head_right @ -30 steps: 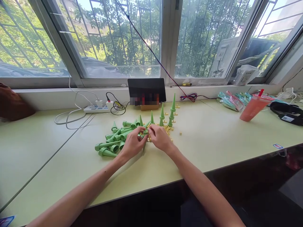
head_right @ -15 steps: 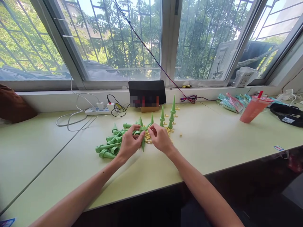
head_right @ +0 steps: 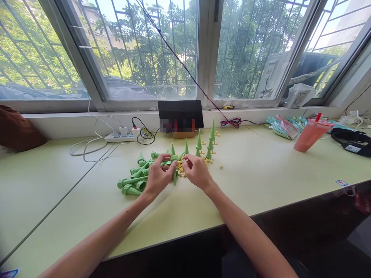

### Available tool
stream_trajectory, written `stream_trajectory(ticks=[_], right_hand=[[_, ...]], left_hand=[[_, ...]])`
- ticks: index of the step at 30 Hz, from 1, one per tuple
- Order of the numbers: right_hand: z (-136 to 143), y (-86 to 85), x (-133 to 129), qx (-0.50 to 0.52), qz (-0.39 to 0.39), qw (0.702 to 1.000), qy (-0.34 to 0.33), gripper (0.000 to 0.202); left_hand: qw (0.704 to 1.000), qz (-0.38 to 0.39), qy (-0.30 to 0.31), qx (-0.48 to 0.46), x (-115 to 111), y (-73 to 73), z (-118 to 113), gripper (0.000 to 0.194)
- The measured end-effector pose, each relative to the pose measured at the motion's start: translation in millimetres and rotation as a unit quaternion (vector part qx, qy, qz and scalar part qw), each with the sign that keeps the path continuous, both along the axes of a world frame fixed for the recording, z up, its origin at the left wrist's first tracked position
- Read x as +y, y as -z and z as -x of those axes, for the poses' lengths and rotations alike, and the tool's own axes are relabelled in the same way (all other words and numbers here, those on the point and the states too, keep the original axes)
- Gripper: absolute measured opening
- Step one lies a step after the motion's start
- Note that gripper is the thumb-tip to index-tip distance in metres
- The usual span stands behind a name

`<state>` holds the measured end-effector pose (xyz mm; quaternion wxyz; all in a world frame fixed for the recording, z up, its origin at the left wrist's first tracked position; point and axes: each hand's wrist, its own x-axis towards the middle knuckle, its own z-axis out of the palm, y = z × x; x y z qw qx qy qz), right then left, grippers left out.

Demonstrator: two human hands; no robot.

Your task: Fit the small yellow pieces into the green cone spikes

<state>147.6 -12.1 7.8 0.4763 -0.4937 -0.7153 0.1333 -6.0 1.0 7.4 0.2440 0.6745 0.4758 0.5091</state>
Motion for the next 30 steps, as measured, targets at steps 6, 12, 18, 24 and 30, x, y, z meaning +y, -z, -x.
stream_trajectory(ticks=[6, 12, 18, 24, 30], right_hand=[[0.3, -0.1, -1.0, -0.002, -0.008, 1.000, 0.005, 0.022], [0.3, 0.1, -1.8, 0.005, -0.020, 1.000, 0.007, 0.022], [0.7, -0.9, -1.7, 0.007, -0.027, 1.000, 0.001, 0.021], [1.2, -1.8, -1.9, 0.004, -0.028, 1.000, 0.005, 0.023], [0.9, -1.2, -1.4, 0.010, -0.028, 1.000, 0.003, 0.025]], left_hand=[[1.000, 0.009, -0.007, -0.005, 0.3, 1.2, 0.6, 0.031], [1.000, 0.009, -0.012, -0.011, 1.5, 2.1, 1.1, 0.032], [1.000, 0.003, -0.009, -0.002, -0.7, 0.2, -0.3, 0.030], [1.000, -0.010, -0.011, 0.006, -2.6, -2.6, -0.8, 0.027], [1.000, -0.012, -0.013, 0.011, -2.7, -2.1, -1.0, 0.026]])
